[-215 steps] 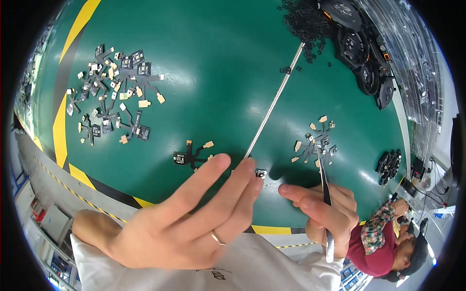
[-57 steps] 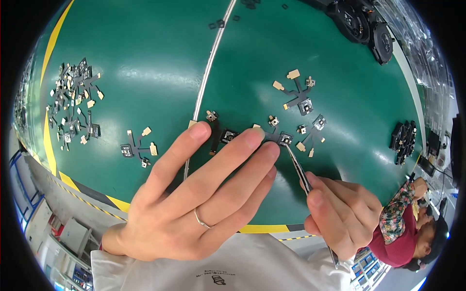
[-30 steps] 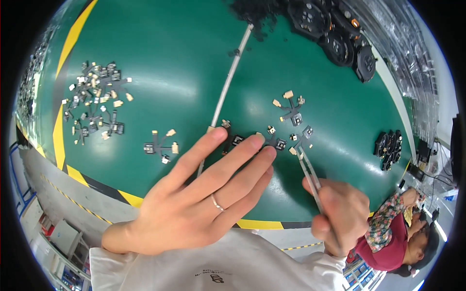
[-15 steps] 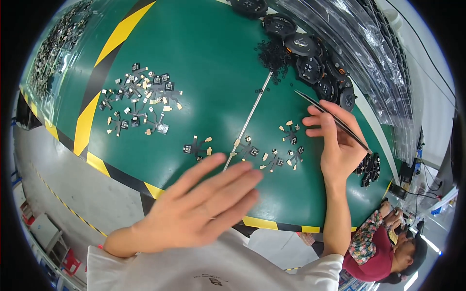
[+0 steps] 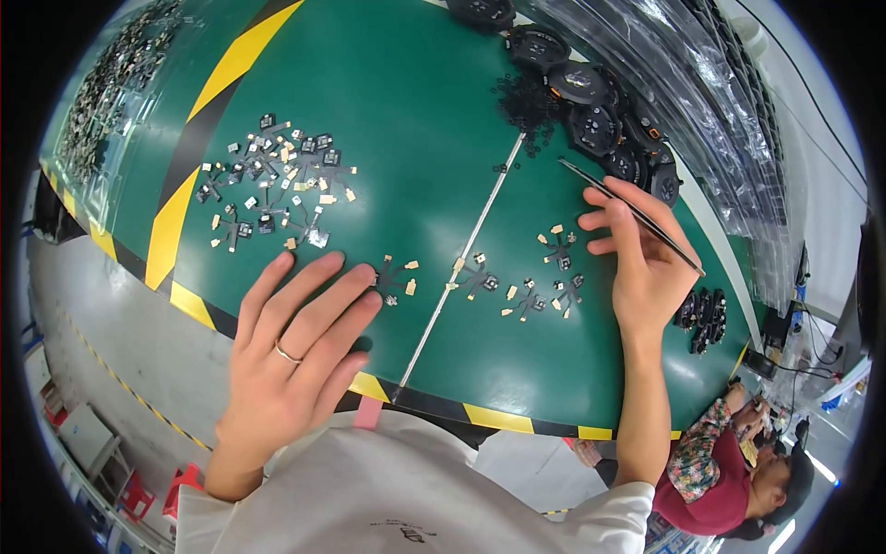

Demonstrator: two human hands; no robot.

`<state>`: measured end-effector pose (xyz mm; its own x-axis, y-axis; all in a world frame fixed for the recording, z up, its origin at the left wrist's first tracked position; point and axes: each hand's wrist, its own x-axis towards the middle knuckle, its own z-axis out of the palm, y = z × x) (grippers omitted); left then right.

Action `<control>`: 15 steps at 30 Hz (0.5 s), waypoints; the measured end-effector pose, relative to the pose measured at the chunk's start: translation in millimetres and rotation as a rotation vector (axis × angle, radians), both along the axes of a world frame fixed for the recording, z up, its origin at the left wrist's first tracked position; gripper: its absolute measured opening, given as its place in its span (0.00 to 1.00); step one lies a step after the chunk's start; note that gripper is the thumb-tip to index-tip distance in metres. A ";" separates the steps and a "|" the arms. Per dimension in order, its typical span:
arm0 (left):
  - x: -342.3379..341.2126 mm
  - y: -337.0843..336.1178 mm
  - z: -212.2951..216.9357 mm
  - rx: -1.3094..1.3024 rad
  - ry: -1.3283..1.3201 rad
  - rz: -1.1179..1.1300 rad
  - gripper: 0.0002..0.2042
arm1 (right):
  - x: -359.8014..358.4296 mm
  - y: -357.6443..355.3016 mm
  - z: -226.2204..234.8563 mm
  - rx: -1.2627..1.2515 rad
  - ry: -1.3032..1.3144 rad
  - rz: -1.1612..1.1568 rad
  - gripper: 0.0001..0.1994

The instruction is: The person assembles small electronic components into circular black housings on a green workbench using tweezers.

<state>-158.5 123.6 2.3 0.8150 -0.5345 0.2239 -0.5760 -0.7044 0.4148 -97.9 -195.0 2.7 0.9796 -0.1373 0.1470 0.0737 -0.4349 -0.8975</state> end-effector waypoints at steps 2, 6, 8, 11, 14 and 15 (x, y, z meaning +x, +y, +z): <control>-3.3 2.8 -1.6 -0.039 0.006 -0.050 0.18 | -0.9 -1.3 1.1 0.001 0.003 -0.003 0.11; -18.2 -5.2 0.4 -0.060 -0.006 -0.074 0.16 | -4.4 -3.1 -0.1 0.004 -0.020 -0.006 0.12; -23.1 -14.4 0.5 -0.069 -0.005 -0.094 0.15 | -10.9 -6.3 -1.1 0.015 -0.052 0.008 0.11; -28.5 -20.4 -4.9 -0.083 0.013 -0.155 0.19 | -35.0 -14.5 -0.6 -0.022 -0.129 0.076 0.10; -31.8 -28.9 -4.5 -0.132 0.019 -0.181 0.20 | -71.3 -16.1 3.4 -0.132 -0.268 0.276 0.10; -30.5 -32.5 -4.8 -0.130 0.025 -0.183 0.20 | -81.8 -17.3 4.5 -0.153 -0.285 0.332 0.10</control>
<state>-189.0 91.1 -2.4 0.7133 -0.6420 0.2811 -0.6775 -0.5290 0.5111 -179.7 -212.3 7.2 0.8843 0.2209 0.4114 0.4660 -0.4718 -0.7485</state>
